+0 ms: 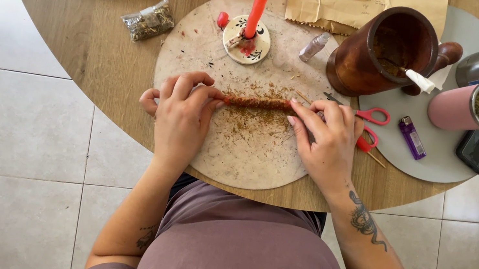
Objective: The person lights a red candle and uses the flame to heat a cylindrical stick covered in a brown mixture. They roll the stick on a wooden board to coat it evenly, then use a spoon to add more of the mixture from a mortar. The person repeats the heating and rolling process to shape the incense stick.
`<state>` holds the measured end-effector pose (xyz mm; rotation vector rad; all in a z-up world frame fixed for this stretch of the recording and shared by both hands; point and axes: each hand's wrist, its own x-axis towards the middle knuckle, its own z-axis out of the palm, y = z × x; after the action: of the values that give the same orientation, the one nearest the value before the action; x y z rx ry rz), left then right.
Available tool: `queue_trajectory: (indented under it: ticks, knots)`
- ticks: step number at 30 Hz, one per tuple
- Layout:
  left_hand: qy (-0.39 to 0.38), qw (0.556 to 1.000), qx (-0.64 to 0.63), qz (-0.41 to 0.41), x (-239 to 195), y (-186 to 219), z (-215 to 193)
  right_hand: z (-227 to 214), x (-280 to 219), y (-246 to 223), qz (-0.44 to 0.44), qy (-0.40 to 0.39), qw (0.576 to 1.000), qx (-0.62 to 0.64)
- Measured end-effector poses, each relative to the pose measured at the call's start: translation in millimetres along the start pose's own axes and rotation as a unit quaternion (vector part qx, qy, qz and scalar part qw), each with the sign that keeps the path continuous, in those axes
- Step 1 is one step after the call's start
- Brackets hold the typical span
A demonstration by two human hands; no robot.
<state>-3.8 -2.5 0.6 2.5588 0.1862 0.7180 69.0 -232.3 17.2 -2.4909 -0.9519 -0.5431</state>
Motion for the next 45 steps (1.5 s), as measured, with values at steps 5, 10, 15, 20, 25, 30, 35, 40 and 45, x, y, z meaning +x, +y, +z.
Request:
queue_trajectory:
  ticks: [5, 10, 15, 20, 25, 30, 35, 40, 45]
  knots:
    - [0.000, 1.000, -0.002, 0.002, 0.6, -2.2, 1.6, -1.5, 2.4, -2.4, -0.002, 0.010, 1.000, 0.016]
    - [0.001, 1.000, 0.004, -0.003, 1.2, 0.2, -0.5, -0.1, 0.3, -2.4, -0.003, 0.010, 1.000, 0.003]
    - [0.001, 1.000, -0.002, -0.004, 0.1, -0.5, 1.5, 0.4, -0.1, -1.3, 0.002, 0.003, 1.000, -0.001]
    - [0.000, 1.000, -0.003, -0.006, 0.2, -3.0, 4.1, 1.0, -2.1, 9.7, 0.015, 0.020, 0.999, 0.024]
    - [-0.007, 1.000, 0.009, -0.001, 1.2, -0.4, 1.7, -4.0, -4.0, 19.0, 0.041, 0.043, 0.998, 0.011]
    - [-0.006, 1.000, 0.002, -0.001, 3.7, 4.6, -4.5, 4.2, -3.6, 9.2, 0.030, 0.027, 0.999, 0.028]
    - [0.008, 1.000, -0.004, -0.005, 1.4, -0.3, 0.5, 6.8, -2.2, 2.9, 0.023, 0.006, 0.999, 0.034]
    - [0.003, 1.000, -0.018, 0.004, 0.5, -4.4, 5.6, 5.8, -4.3, 1.1, 0.029, 0.006, 0.997, 0.070]
    - [-0.001, 1.000, -0.017, 0.000, -0.7, -6.5, 7.0, 1.9, -6.4, -1.3, 0.037, -0.005, 0.997, 0.063]
